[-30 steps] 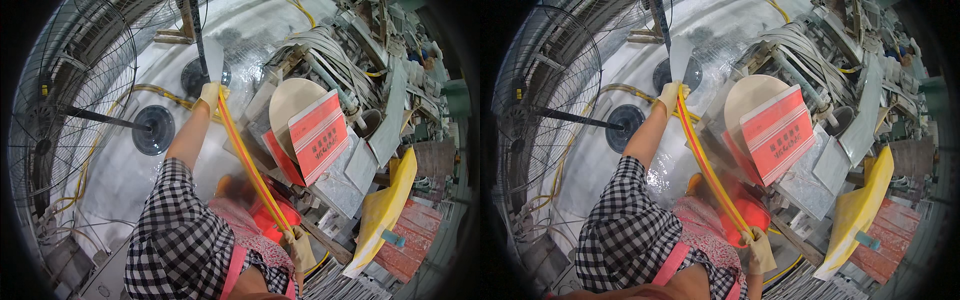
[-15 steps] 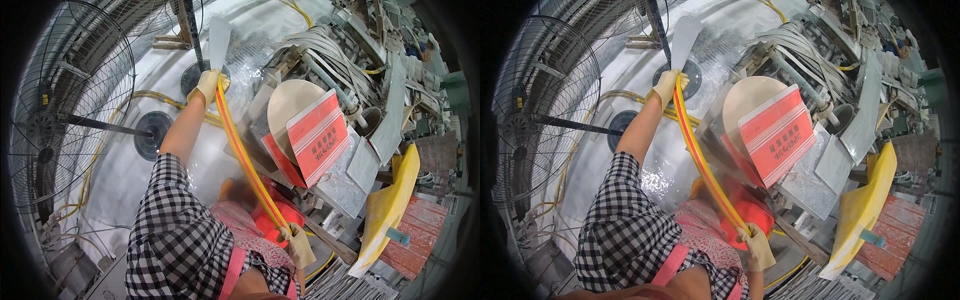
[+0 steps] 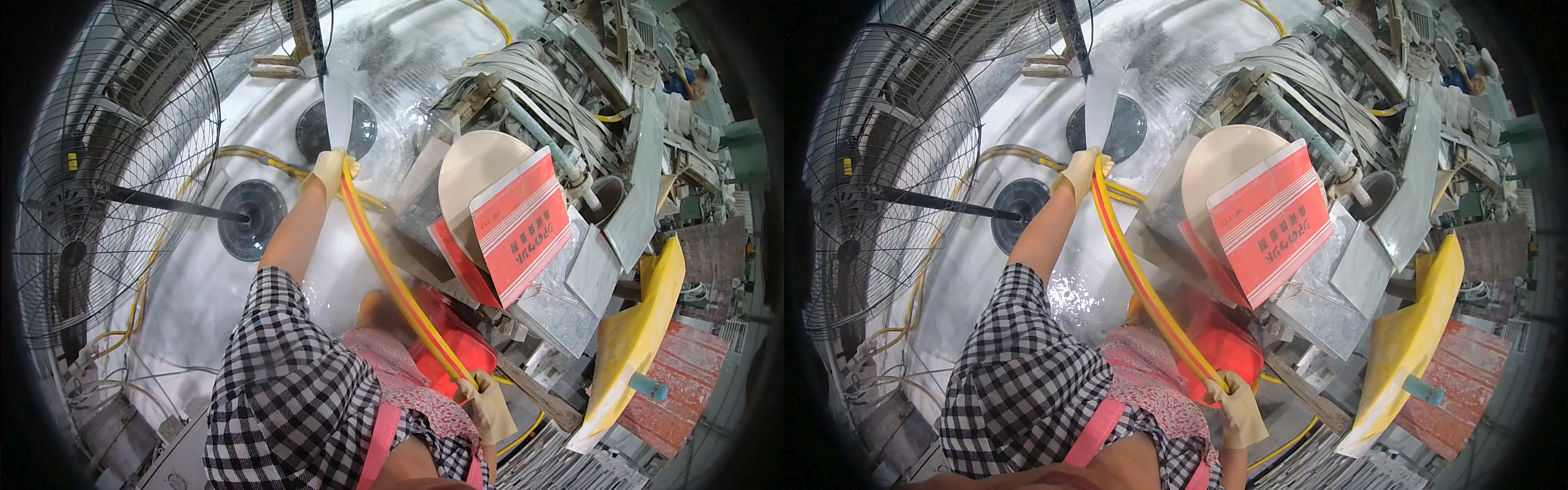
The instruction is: The person uses a yellow hose to spray water across a wet industrial floor, moving around equipment and stacks of tiles. The person directs the spray toward various areas, including under a red stool and near stacked materials, then walks through the space while continuing to spray.
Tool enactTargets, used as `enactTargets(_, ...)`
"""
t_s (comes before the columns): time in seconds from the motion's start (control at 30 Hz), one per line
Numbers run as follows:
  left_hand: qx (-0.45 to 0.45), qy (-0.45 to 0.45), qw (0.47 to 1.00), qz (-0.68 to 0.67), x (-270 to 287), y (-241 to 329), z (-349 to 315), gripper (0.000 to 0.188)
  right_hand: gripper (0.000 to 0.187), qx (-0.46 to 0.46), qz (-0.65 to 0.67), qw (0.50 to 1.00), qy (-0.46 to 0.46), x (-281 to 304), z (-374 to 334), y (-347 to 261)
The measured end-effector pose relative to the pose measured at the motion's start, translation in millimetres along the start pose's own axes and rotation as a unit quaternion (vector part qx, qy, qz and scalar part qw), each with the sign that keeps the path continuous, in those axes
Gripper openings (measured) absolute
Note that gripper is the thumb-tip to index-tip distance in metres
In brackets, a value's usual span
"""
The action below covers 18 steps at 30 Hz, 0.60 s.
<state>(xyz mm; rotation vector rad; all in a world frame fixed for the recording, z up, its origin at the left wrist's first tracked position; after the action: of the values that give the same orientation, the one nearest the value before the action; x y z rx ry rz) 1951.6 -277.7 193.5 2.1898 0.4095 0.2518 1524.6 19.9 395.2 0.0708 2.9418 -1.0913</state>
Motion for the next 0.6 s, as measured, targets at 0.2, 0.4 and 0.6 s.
enactTargets(0.2, 0.005, -0.022, 1.0, 0.005, -4.9, 16.2, -0.4, 0.035, 0.029, 0.0, -0.031, 0.999, -0.005, -2.0, 1.0, -2.3)
enactTargets(0.4, -0.043, -0.033, 0.998, -0.025, -24.9, 63.8, -2.5, 0.032, 0.031, 0.011, -0.01, 1.0, 0.006, -4.0, 4.8, 2.0)
enactTargets(0.6, -0.082, -0.025, 0.995, -0.049, -45.3, 86.8, 3.9, 0.034, 0.034, 0.023, -0.001, 0.999, 0.026, -5.6, 6.8, 3.0)
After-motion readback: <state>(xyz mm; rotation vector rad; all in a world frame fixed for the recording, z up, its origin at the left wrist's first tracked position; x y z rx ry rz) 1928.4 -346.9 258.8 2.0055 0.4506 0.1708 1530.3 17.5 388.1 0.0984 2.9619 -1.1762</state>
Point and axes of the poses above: each hand's wrist, its own z-axis towards the middle knuckle, its own x-axis out of the back of the hand, y = z × x, the point moved 3 cm from there along z, towards the middle knuckle, and after that the axes turned 15 degrees about z, right-handed, at the moved point
